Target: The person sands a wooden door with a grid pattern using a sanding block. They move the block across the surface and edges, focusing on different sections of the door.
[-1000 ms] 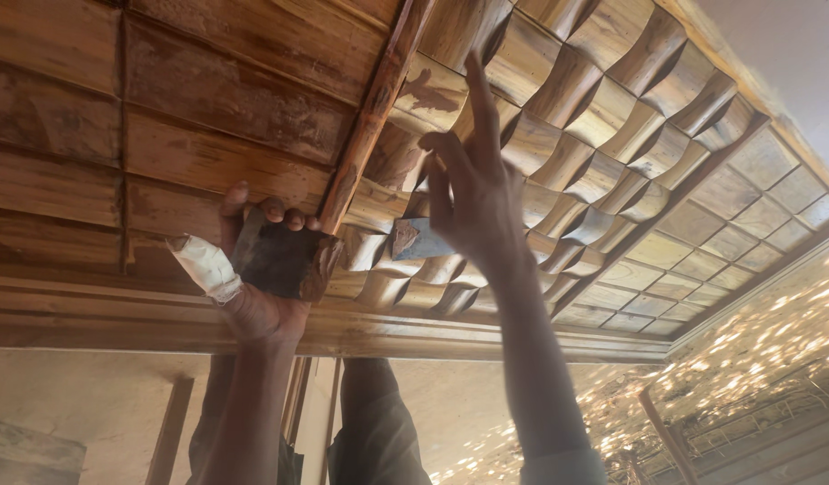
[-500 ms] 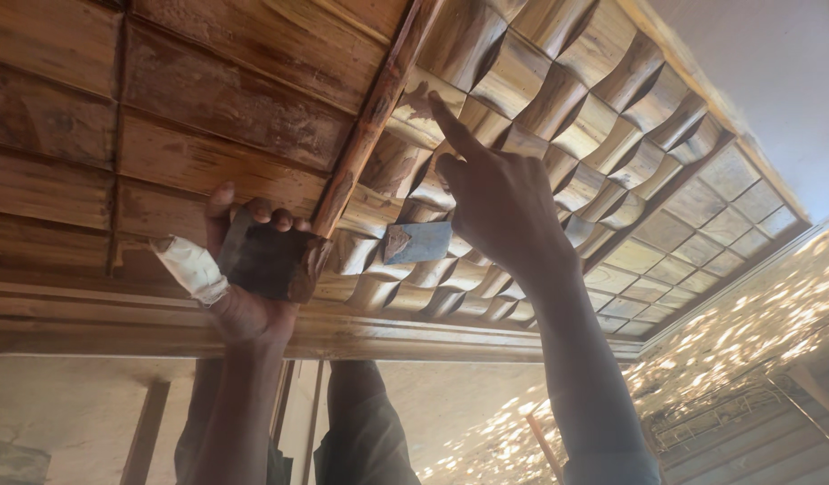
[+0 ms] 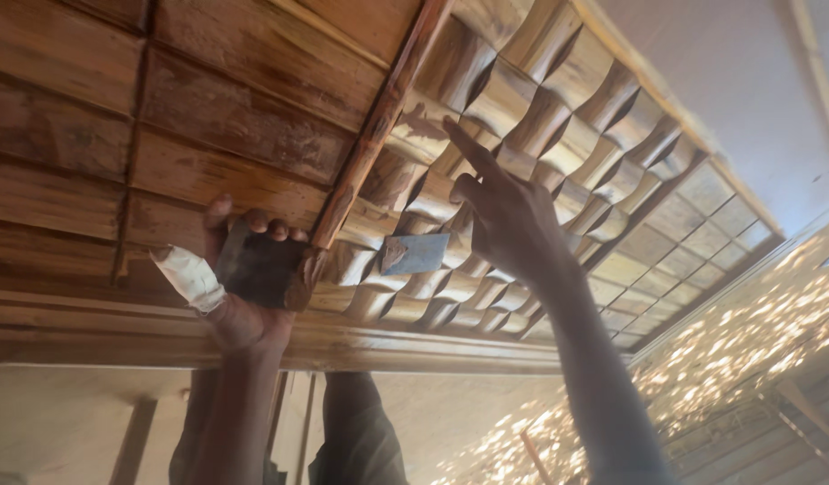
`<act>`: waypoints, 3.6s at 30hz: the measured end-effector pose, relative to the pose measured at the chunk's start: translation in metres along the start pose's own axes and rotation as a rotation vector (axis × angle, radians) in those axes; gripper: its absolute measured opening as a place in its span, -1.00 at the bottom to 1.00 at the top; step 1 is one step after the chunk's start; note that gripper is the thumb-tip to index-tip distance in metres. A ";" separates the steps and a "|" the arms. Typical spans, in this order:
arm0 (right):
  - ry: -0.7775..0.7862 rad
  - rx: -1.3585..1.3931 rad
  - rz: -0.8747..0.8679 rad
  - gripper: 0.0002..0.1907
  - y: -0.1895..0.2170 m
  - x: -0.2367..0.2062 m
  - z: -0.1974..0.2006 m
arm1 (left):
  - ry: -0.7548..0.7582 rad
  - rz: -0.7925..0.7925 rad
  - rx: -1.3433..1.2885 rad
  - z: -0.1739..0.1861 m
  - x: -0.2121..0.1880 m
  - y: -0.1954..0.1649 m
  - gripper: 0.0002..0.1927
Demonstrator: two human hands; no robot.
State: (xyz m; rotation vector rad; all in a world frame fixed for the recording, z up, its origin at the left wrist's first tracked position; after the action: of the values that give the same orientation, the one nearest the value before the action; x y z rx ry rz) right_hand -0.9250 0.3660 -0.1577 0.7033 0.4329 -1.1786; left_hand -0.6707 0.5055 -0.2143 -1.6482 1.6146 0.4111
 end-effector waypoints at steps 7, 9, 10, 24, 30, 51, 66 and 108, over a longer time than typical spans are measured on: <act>-0.351 0.192 -0.020 -0.72 -0.008 0.032 -0.003 | 0.010 -0.015 0.057 0.004 -0.001 0.001 -0.37; -0.279 0.151 -0.037 -0.66 -0.008 0.033 -0.009 | 0.035 -0.014 0.054 0.004 0.000 0.000 -0.40; -0.206 0.129 -0.044 -0.65 -0.007 0.030 -0.012 | 0.044 -0.010 0.052 0.004 0.000 0.000 -0.40; -0.553 0.360 -0.088 -0.27 -0.030 0.031 -0.011 | 0.015 -0.012 0.056 0.008 0.001 0.001 -0.36; -0.620 0.143 -0.132 -0.28 -0.049 0.074 -0.009 | 0.047 -0.014 0.053 0.007 0.002 -0.002 -0.36; -0.696 0.324 -0.049 -0.41 -0.045 0.072 0.002 | 0.018 0.011 -0.001 0.005 0.004 -0.005 -0.33; -0.291 -0.262 -0.188 -0.21 -0.017 0.101 0.026 | -0.033 0.026 0.031 0.001 0.002 0.001 -0.36; -0.354 0.621 0.033 -0.21 0.098 -0.103 -0.041 | 0.046 0.127 0.081 -0.062 -0.014 0.033 -0.42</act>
State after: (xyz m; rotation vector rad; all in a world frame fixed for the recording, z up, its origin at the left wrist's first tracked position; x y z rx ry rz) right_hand -0.8659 0.4853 -0.0941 0.9990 -0.2589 -1.3845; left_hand -0.7213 0.4750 -0.1738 -1.5095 1.7531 0.3691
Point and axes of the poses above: each hand's wrist, its own x-axis towards the middle knuckle, its own z-axis out of the back of the hand, y = z × x, the point moved 5 cm from there along x, towards the middle knuckle, and after that the axes turned 6 degrees about -y, right-handed, at the moved point
